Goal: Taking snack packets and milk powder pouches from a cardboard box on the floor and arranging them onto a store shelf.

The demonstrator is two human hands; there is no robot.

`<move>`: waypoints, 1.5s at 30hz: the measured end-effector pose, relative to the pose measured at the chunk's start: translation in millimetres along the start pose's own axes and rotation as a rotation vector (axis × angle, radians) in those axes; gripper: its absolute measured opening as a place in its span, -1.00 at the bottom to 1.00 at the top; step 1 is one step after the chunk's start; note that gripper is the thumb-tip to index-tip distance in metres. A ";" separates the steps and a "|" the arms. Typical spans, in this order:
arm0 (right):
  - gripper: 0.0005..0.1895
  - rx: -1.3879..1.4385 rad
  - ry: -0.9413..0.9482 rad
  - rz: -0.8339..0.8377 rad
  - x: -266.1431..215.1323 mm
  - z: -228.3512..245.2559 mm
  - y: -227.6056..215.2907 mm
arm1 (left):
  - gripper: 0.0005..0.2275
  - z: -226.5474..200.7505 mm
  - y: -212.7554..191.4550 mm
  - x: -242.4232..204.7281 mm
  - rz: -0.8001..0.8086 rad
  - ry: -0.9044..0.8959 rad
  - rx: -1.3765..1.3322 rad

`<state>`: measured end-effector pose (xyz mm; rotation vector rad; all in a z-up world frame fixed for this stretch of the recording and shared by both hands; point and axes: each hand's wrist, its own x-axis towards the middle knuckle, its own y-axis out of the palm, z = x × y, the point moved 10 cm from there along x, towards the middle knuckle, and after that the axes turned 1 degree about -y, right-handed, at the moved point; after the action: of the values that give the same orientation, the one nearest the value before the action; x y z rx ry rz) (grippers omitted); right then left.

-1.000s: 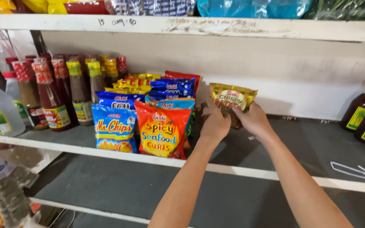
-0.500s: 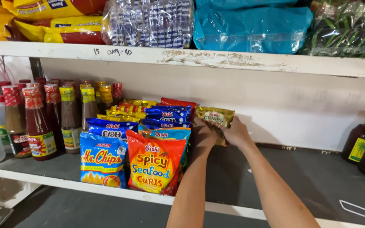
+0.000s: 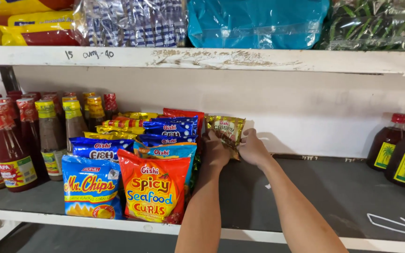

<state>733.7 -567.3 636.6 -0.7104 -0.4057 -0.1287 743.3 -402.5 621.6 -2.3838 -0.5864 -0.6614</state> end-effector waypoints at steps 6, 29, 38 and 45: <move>-0.45 -0.135 -0.088 0.077 -1.7 -0.8 12.9 | -0.36 -8.9 -4.3 -9.7 -0.122 0.190 0.269; -0.07 -0.414 -0.122 0.369 -4.6 -19.3 50.7 | -0.17 43.6 57.9 -12.3 0.306 0.033 0.419; 0.05 -0.445 -0.149 0.357 -8.6 -12.8 50.2 | -0.12 52.0 63.5 -11.8 0.329 0.009 0.488; 0.14 -0.349 -0.211 0.290 5.3 -26.2 48.5 | -0.16 42.1 57.7 -18.0 0.309 0.035 0.539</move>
<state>759.1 -547.9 591.3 -1.1249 -0.4824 0.1556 773.7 -422.1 557.5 -1.8939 -0.3168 -0.3509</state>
